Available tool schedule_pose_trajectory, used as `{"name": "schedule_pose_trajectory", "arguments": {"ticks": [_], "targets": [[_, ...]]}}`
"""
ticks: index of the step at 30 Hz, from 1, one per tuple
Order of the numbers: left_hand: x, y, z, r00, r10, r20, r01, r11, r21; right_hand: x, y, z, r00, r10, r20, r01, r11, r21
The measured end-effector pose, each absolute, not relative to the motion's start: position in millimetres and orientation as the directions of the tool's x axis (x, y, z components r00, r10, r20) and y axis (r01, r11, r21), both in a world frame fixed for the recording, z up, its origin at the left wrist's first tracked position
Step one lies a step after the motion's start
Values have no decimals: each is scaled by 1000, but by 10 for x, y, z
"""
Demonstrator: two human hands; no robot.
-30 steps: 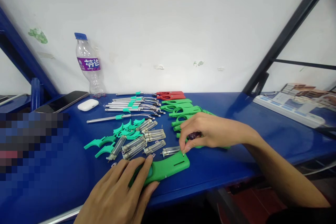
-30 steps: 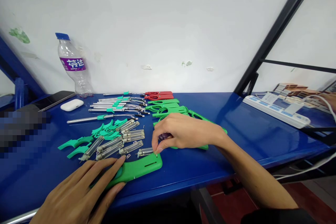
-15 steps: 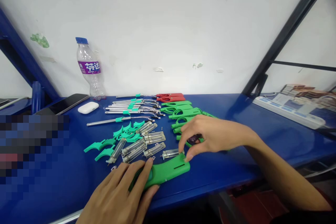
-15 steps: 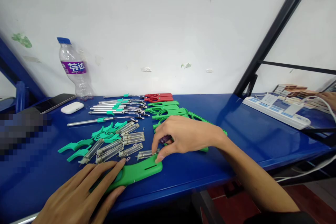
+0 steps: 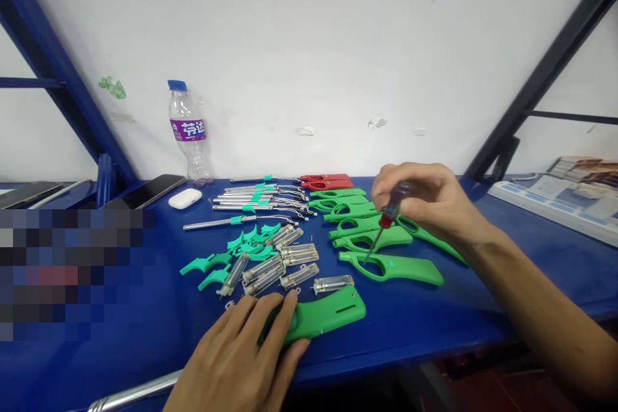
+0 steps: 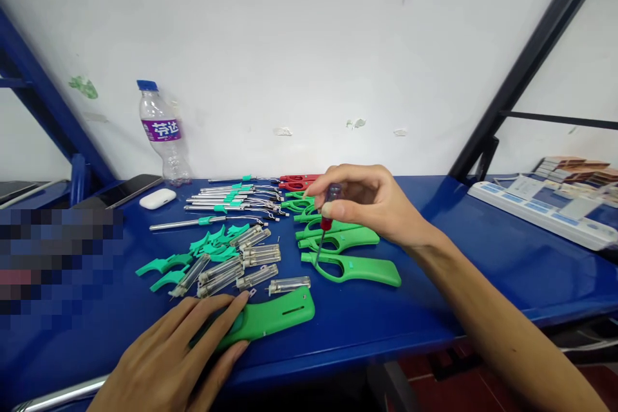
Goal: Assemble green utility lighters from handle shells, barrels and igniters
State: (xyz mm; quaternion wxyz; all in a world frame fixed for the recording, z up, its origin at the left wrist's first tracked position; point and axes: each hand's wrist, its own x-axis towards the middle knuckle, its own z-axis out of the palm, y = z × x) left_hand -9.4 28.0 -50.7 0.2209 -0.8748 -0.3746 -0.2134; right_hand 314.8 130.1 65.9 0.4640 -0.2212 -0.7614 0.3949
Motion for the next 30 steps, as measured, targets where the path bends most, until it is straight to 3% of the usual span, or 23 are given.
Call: {"name": "schedule_pose_trajectory", "arguments": {"ticks": [6,30], "targets": [[-117,270,-546,641,543,543,734,-640,-227,3074,1302,605,-521,714,467,-46,523,-851],[-128,298,-569,636,522,568,722,-662,-201,2943,1290,542,-604,648,464,-183,453,-872]]}}
